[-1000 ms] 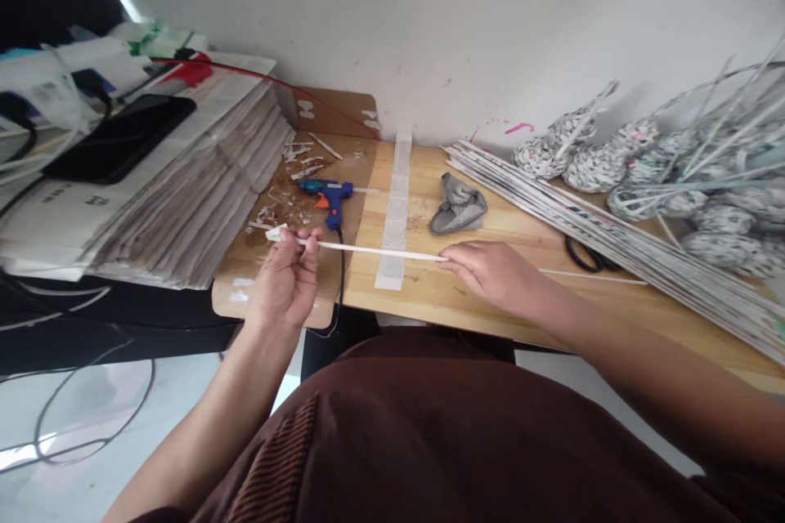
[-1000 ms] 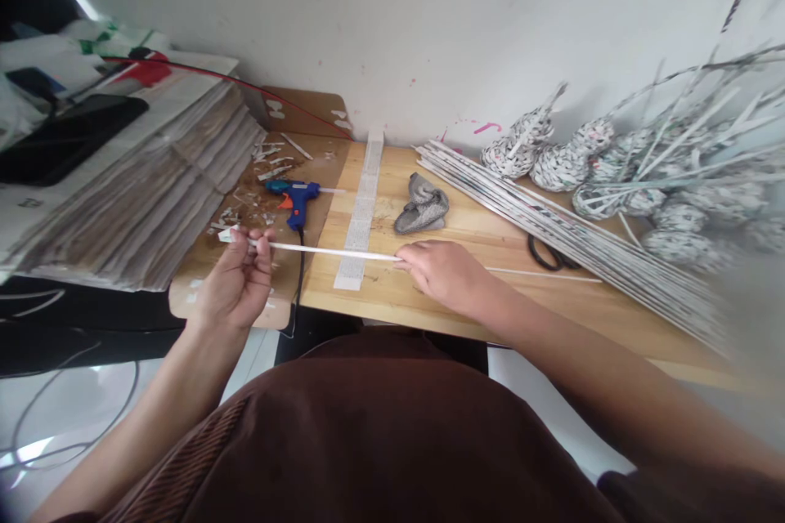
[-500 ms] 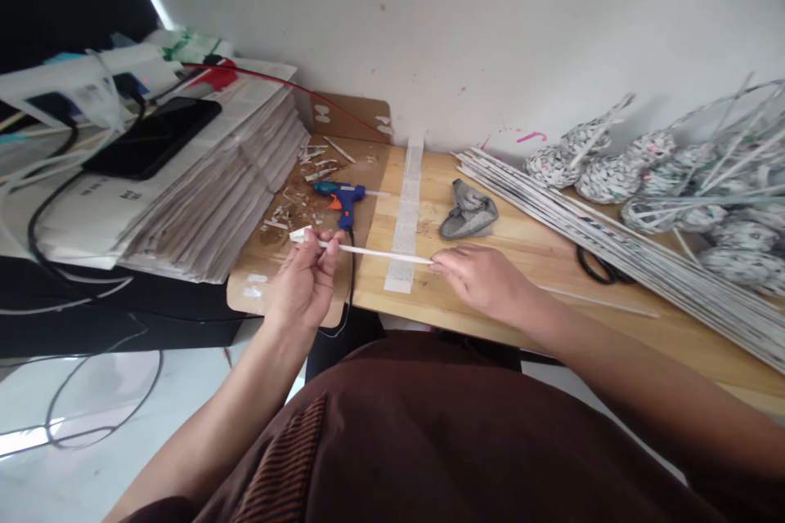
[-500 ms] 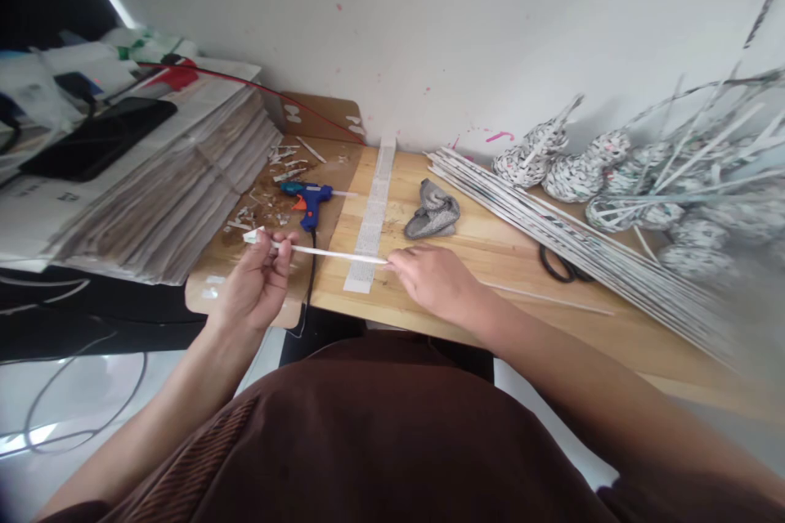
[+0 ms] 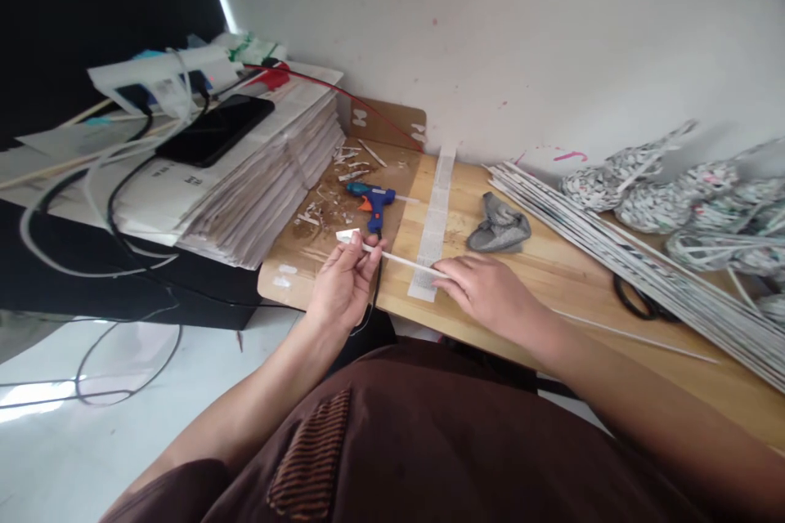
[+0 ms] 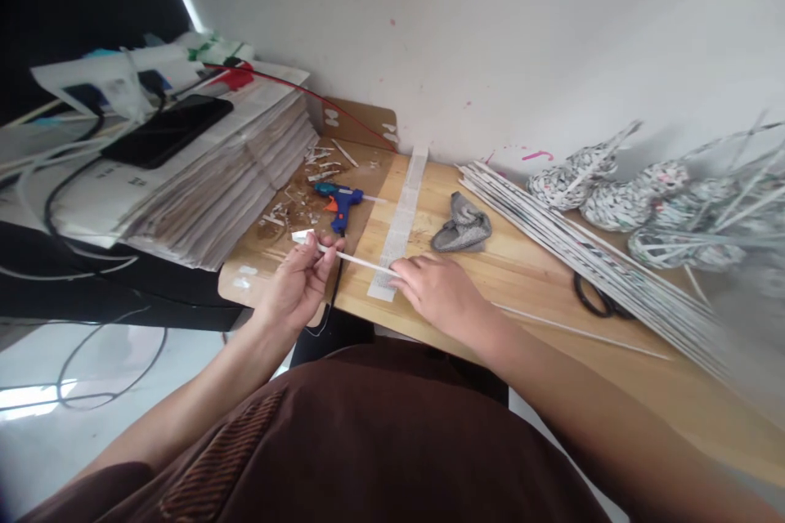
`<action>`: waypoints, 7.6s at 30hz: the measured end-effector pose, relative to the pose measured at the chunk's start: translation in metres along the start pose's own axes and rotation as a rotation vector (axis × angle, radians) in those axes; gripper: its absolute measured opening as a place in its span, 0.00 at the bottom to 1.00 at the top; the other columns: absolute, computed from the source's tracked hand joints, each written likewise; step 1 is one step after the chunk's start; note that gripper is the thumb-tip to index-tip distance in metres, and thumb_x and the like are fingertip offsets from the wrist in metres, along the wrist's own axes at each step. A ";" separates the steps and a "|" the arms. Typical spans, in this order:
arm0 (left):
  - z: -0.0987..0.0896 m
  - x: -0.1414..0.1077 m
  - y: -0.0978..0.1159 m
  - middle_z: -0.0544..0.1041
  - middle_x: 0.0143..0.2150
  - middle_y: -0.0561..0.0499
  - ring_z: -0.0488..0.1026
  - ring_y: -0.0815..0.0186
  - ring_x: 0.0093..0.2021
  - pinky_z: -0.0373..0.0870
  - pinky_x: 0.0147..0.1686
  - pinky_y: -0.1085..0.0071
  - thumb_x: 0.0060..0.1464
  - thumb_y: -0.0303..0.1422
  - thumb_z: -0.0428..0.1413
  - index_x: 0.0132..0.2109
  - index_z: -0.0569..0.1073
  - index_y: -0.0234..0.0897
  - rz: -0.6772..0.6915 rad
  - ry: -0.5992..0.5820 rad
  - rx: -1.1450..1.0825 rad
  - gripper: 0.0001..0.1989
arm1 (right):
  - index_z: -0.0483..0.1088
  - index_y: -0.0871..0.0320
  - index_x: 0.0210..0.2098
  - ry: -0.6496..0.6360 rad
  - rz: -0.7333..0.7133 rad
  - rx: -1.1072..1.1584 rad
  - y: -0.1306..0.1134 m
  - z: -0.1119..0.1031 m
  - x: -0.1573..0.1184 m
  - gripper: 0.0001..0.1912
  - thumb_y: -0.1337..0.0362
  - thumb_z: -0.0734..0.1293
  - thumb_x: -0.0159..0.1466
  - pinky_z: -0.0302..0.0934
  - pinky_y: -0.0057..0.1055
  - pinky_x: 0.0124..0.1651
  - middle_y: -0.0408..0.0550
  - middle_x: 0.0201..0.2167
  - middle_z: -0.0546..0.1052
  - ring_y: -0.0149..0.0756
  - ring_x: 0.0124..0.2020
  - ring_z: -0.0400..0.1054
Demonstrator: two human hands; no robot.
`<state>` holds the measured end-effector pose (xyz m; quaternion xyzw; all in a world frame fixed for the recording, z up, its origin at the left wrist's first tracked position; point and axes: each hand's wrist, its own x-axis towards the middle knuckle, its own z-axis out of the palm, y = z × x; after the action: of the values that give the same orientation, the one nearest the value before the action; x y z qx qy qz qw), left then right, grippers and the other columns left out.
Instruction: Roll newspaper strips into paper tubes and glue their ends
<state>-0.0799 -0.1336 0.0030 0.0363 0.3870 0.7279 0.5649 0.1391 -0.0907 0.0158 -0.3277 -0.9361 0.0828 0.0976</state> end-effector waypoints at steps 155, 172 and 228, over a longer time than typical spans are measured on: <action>-0.009 -0.014 0.033 0.81 0.37 0.50 0.79 0.70 0.38 0.78 0.39 0.77 0.46 0.27 0.67 0.40 0.79 0.33 0.052 -0.320 0.189 0.11 | 0.67 0.55 0.46 0.134 0.401 1.150 -0.061 -0.025 0.003 0.14 0.54 0.66 0.66 0.56 0.25 0.23 0.39 0.24 0.67 0.27 0.21 0.61; -0.006 -0.018 0.030 0.81 0.36 0.51 0.79 0.70 0.37 0.78 0.39 0.76 0.45 0.27 0.68 0.40 0.80 0.35 0.078 -0.340 0.206 0.12 | 0.72 0.55 0.49 0.253 0.271 0.629 -0.061 -0.027 -0.001 0.14 0.58 0.65 0.67 0.65 0.31 0.37 0.45 0.35 0.78 0.35 0.33 0.71; -0.017 -0.012 0.029 0.81 0.36 0.50 0.79 0.69 0.36 0.78 0.39 0.75 0.43 0.27 0.69 0.39 0.80 0.35 0.030 -0.300 0.169 0.13 | 0.69 0.51 0.49 0.253 0.190 0.287 -0.066 -0.031 0.002 0.12 0.60 0.65 0.66 0.64 0.37 0.32 0.48 0.35 0.78 0.46 0.34 0.74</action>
<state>-0.1067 -0.1539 0.0131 0.1978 0.3574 0.6876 0.6003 0.1052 -0.1376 0.0606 -0.4050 -0.8598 0.1825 0.2519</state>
